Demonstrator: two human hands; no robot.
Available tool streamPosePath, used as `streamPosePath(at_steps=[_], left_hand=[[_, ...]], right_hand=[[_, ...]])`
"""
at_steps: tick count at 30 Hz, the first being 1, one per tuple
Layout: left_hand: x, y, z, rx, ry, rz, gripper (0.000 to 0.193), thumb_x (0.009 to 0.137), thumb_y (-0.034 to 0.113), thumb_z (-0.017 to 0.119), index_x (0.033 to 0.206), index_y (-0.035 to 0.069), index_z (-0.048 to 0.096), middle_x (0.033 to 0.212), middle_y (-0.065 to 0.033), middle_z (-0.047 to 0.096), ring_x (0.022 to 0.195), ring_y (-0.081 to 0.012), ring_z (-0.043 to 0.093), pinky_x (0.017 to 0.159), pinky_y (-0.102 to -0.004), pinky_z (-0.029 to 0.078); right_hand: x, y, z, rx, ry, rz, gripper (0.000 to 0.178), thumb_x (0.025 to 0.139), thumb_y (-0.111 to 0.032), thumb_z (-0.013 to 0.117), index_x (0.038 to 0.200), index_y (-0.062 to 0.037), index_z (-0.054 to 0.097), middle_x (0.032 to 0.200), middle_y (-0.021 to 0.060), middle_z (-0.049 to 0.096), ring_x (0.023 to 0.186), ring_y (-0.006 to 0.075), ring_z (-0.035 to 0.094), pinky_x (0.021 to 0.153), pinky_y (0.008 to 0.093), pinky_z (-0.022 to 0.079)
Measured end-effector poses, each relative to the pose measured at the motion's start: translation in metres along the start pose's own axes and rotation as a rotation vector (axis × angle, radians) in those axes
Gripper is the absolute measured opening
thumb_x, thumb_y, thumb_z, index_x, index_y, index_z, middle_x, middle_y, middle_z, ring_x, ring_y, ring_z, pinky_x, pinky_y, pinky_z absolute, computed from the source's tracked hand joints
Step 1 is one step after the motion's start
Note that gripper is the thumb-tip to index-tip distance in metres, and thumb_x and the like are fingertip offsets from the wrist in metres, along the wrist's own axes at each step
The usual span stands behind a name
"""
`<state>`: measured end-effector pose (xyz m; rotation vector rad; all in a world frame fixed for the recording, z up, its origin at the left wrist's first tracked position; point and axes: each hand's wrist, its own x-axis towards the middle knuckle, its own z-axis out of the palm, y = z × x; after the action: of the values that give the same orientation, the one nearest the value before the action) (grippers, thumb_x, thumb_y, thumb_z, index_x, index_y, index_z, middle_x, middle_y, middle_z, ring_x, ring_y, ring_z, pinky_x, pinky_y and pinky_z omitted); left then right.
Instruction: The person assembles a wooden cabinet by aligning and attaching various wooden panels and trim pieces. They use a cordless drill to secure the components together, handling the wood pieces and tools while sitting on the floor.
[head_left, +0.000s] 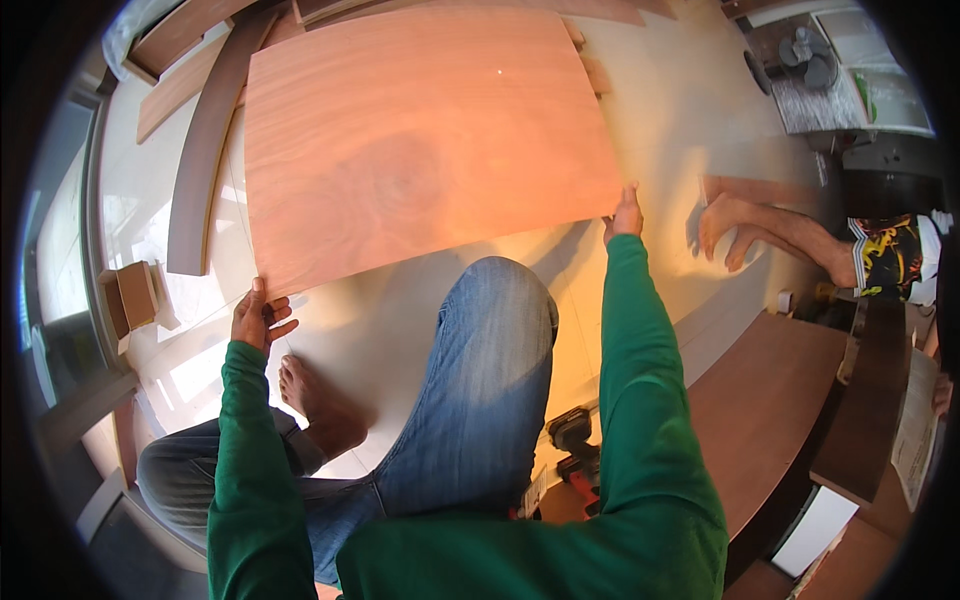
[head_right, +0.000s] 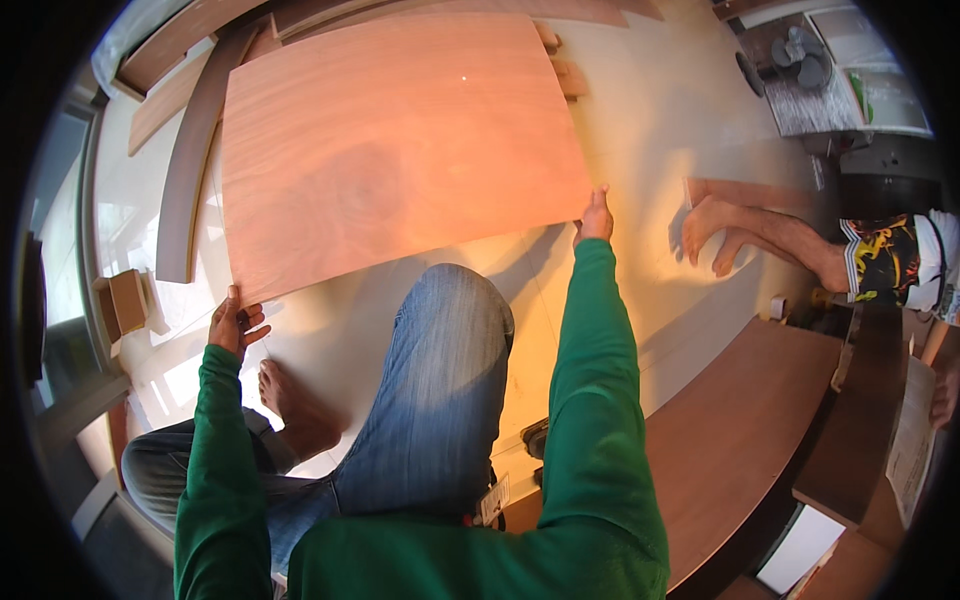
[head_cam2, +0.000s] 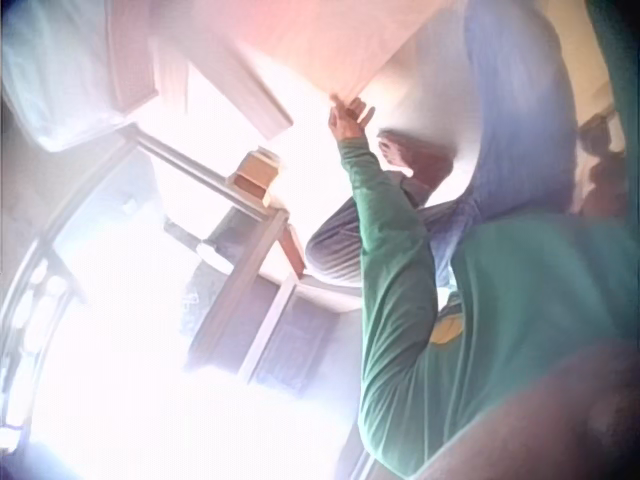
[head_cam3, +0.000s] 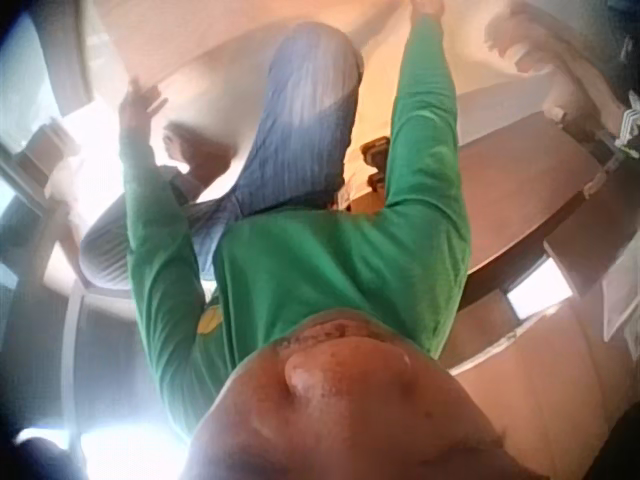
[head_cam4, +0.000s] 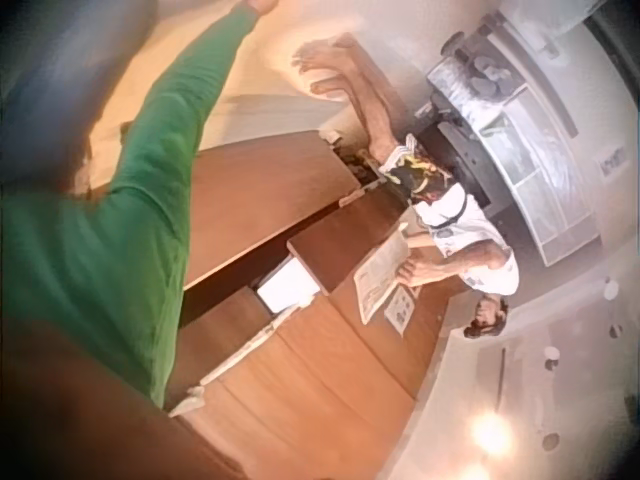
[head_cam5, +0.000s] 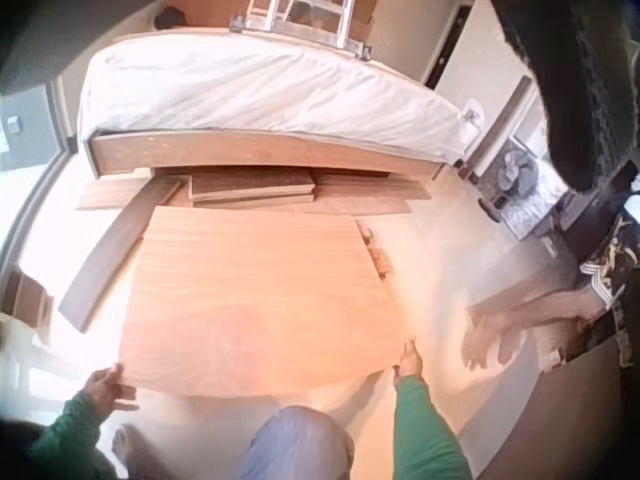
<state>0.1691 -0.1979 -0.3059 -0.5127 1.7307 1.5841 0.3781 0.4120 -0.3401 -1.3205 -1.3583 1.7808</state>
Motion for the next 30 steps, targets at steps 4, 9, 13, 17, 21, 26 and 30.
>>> streamPosePath(at_steps=[4, 9, 13, 17, 21, 26, 30], left_hand=[[-0.003, -0.002, 0.0, -0.027, 0.004, 0.021, 0.049, 0.092, 0.058, 0.059, 0.105, 0.011, 0.061, 0.084, -0.0053, 0.063, 0.073, -0.0155, 0.064, 0.064, -0.0371, 0.063], [-0.007, -0.001, -0.006, 0.002, -0.011, 0.038, 0.053, 0.092, 0.057, 0.06, 0.105, 0.006, 0.062, 0.085, -0.0072, 0.065, 0.076, -0.0166, 0.066, 0.067, -0.0358, 0.063], [-0.005, -0.003, 0.001, -0.014, 0.004, 0.055, 0.054, 0.092, 0.057, 0.06, 0.105, 0.005, 0.063, 0.086, -0.0089, 0.066, 0.077, -0.0178, 0.067, 0.068, -0.0364, 0.063], [-0.001, -0.004, 0.004, -0.016, 0.013, 0.058, 0.054, 0.091, 0.057, 0.061, 0.104, 0.004, 0.063, 0.088, -0.0098, 0.066, 0.079, -0.0188, 0.068, 0.069, -0.0371, 0.063], [-0.003, -0.007, -0.007, -0.029, 0.038, 0.032, 0.047, 0.093, 0.055, 0.061, 0.112, 0.012, 0.062, 0.089, -0.0086, 0.067, 0.077, -0.0174, 0.068, 0.067, -0.0355, 0.062], [-0.002, -0.005, -0.002, -0.031, 0.02, 0.048, 0.053, 0.091, 0.056, 0.062, 0.104, 0.004, 0.063, 0.089, -0.0109, 0.067, 0.079, -0.0198, 0.068, 0.07, -0.0374, 0.063], [-0.001, -0.006, -0.002, -0.036, 0.036, 0.037, 0.054, 0.091, 0.056, 0.062, 0.106, 0.004, 0.063, 0.09, -0.0112, 0.066, 0.079, -0.0197, 0.068, 0.07, -0.0375, 0.063]], right_hand=[[0.015, 0.018, 0.005, 0.188, 0.134, -0.065, 0.055, 0.102, -0.049, 0.04, 0.126, -0.0017, 0.056, 0.12, 0.0111, 0.064, 0.104, 0.0241, 0.063, 0.089, 0.0381, 0.051], [0.018, 0.028, 0.01, 0.182, 0.244, -0.061, 0.054, 0.102, -0.043, 0.044, 0.124, 0.0051, 0.056, 0.111, 0.0134, 0.066, 0.098, 0.0237, 0.065, 0.084, 0.0354, 0.053], [0.036, 0.037, -0.006, 0.085, 0.287, -0.099, 0.06, 0.102, -0.043, 0.041, 0.131, 0.0087, 0.051, 0.112, 0.0146, 0.065, 0.101, 0.0242, 0.063, 0.087, 0.036, 0.051], [0.041, 0.037, -0.013, 0.027, 0.353, -0.055, 0.067, 0.102, -0.047, 0.04, 0.136, 0.01, 0.046, 0.12, 0.0155, 0.063, 0.106, 0.0251, 0.062, 0.092, 0.0367, 0.049], [0.008, 0.02, 0.015, 0.169, 0.317, -0.007, 0.065, 0.1, -0.048, 0.048, 0.132, 0.0083, 0.051, 0.123, 0.0144, 0.063, 0.107, 0.0253, 0.062, 0.092, 0.0375, 0.049], [-0.012, -0.002, 0.018, 0.141, 0.193, -0.066, 0.047, 0.095, -0.036, 0.062, 0.117, 0.0053, 0.061, 0.112, 0.0102, 0.065, 0.101, 0.0227, 0.063, 0.087, 0.0364, 0.051], [-0.01, 0.005, 0.02, 0.235, 0.218, -0.115, 0.044, 0.095, -0.031, 0.064, 0.117, 0.0075, 0.062, 0.112, 0.0107, 0.066, 0.101, 0.0217, 0.063, 0.087, 0.0342, 0.051]])
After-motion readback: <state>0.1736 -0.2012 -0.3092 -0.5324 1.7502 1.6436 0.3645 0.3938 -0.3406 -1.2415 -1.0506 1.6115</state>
